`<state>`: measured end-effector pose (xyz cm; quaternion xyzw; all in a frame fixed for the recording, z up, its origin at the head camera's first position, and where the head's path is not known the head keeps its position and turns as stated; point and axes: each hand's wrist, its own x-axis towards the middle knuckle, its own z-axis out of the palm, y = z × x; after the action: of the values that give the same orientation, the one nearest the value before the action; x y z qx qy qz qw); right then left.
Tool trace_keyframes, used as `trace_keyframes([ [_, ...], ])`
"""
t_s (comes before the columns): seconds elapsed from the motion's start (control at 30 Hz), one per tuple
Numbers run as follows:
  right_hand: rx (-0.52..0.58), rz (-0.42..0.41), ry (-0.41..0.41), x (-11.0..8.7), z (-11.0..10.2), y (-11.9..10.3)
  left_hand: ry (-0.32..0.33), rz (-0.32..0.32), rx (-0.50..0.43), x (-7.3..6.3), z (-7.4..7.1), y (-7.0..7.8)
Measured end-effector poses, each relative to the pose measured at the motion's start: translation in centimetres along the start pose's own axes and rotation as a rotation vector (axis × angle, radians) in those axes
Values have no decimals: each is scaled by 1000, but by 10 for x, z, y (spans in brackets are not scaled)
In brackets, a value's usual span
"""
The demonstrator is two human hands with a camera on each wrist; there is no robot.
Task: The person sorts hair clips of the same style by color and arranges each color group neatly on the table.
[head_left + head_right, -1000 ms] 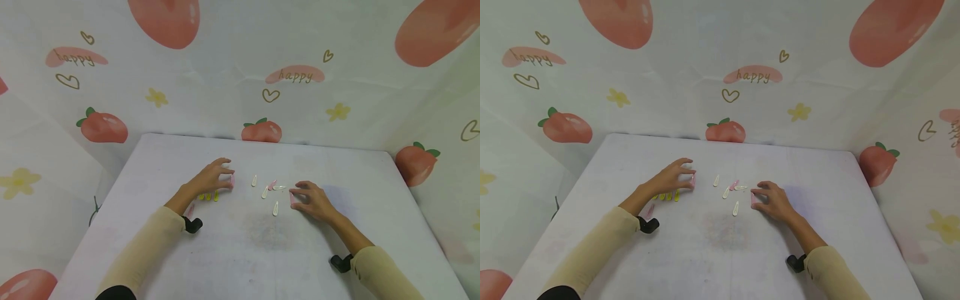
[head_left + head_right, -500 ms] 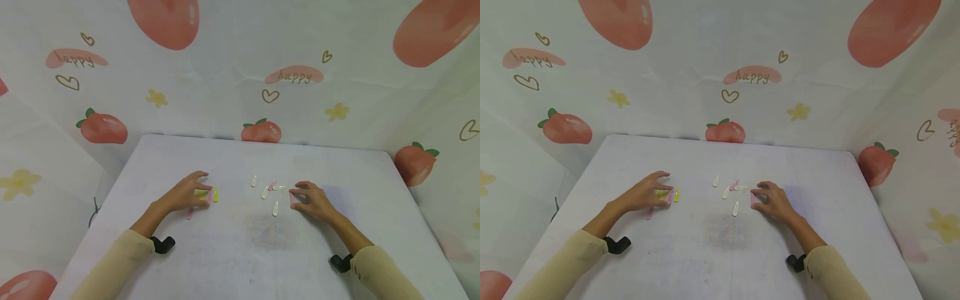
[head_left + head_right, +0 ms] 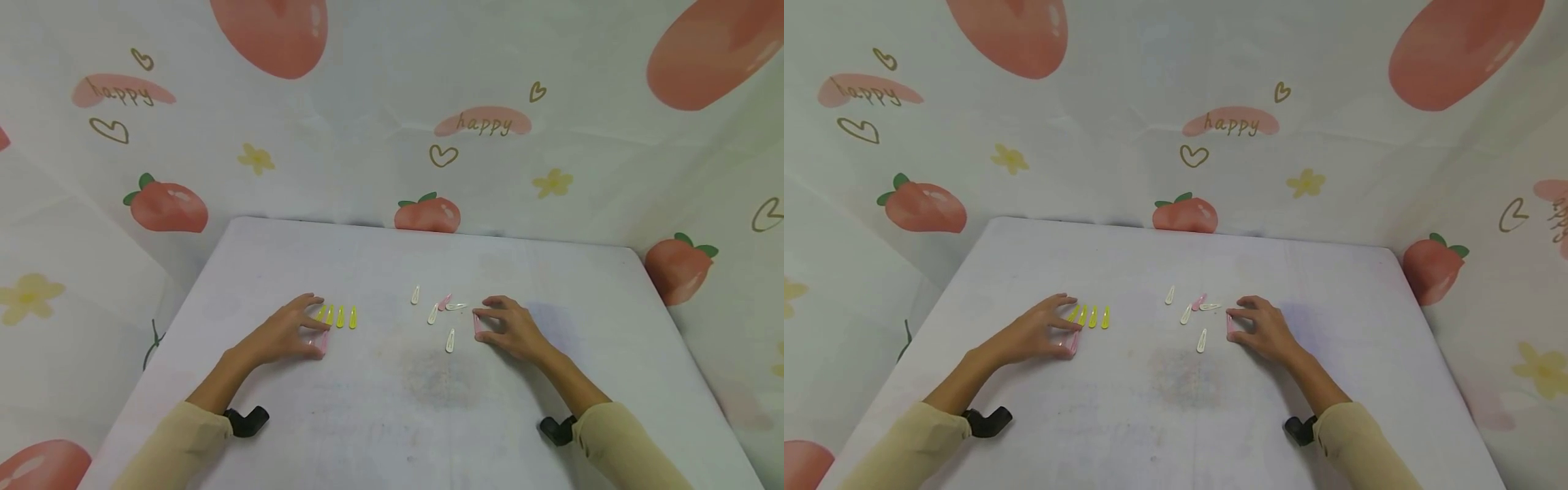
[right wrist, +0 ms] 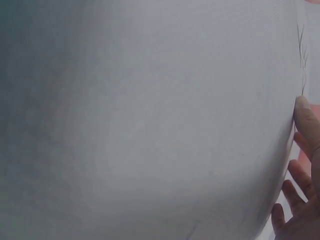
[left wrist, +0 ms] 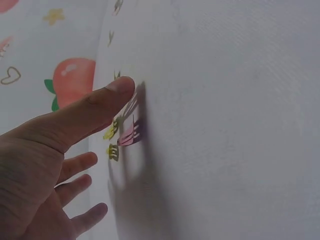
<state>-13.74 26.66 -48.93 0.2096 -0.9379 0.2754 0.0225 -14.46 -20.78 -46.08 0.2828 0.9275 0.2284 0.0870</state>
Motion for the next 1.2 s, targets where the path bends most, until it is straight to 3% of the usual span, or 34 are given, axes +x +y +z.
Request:
trace_keyframes([
  [0.3, 3, 7, 1, 0, 0, 1, -17, 4, 2, -5, 6, 2],
  [1.2, 9, 25, 4, -1, -1, -3, 19, 29, 19, -9, 7, 4],
])
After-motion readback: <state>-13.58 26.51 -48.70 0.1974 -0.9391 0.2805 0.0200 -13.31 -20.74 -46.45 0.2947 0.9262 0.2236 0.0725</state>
